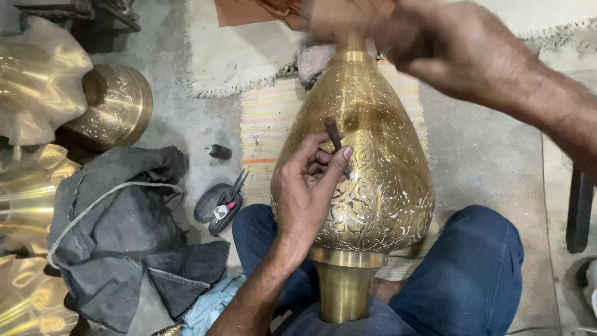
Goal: The person sits on the floor with a large brass vessel on their lap and engraves decorative patterns into its surface. They hold a chisel against the brass with one hand and strike it with a wooden mallet in the other, repositioning the chisel repeatedly to work across the patterned area.
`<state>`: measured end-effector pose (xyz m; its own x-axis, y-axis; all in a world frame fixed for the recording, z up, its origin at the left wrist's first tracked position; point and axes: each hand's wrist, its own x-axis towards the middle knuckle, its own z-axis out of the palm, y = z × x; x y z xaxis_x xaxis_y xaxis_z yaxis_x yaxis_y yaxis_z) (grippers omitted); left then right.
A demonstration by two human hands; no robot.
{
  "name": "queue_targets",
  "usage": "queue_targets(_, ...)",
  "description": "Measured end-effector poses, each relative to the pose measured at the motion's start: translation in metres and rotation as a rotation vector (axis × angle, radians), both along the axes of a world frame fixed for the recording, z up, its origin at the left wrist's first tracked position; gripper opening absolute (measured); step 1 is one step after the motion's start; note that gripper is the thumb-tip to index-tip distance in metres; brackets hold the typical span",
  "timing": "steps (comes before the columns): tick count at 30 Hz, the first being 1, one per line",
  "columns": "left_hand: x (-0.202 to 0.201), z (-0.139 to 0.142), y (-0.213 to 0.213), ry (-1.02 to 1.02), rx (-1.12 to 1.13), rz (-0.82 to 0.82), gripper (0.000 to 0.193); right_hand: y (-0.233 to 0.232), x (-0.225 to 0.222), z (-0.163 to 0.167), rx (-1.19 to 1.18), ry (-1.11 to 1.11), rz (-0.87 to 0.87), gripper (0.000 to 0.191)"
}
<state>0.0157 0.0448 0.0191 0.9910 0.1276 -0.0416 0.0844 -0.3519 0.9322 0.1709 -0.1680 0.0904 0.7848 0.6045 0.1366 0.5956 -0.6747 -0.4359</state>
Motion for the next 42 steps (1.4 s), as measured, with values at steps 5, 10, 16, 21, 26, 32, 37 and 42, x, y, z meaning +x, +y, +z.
queue_targets(5,0.0,-0.003,0.001,-0.031,0.061,-0.025,0.031,0.001,-0.004,-0.002,-0.539,0.21,-0.06,0.037)
queue_targets(10,-0.002,0.001,0.001,-0.011,-0.022,-0.021,0.033,0.003,-0.009,-0.005,-0.126,0.289,-0.18,0.034)
queue_targets(16,-0.001,0.009,0.0,0.004,0.008,-0.021,0.032,-0.014,-0.003,-0.019,-0.328,0.031,0.036,0.037)
queue_targets(21,-0.001,0.013,0.0,0.005,0.009,-0.012,0.031,-0.024,0.002,-0.031,-0.339,0.154,0.018,0.016)
queue_targets(26,-0.002,0.01,0.001,-0.036,-0.021,-0.028,0.031,-0.021,-0.007,-0.025,-0.078,0.226,-0.159,0.03)
queue_targets(32,0.001,0.001,0.004,-0.028,0.045,-0.063,0.032,-0.02,-0.017,-0.015,-0.171,0.171,-0.041,0.041)
queue_targets(37,0.002,0.003,0.005,-0.011,-0.005,-0.068,0.034,-0.015,-0.017,-0.01,-0.33,0.189,-0.083,0.042)
queue_targets(42,0.001,0.008,0.005,-0.056,-0.028,-0.084,0.035,-0.011,-0.022,-0.007,0.229,0.391,-0.115,0.043)
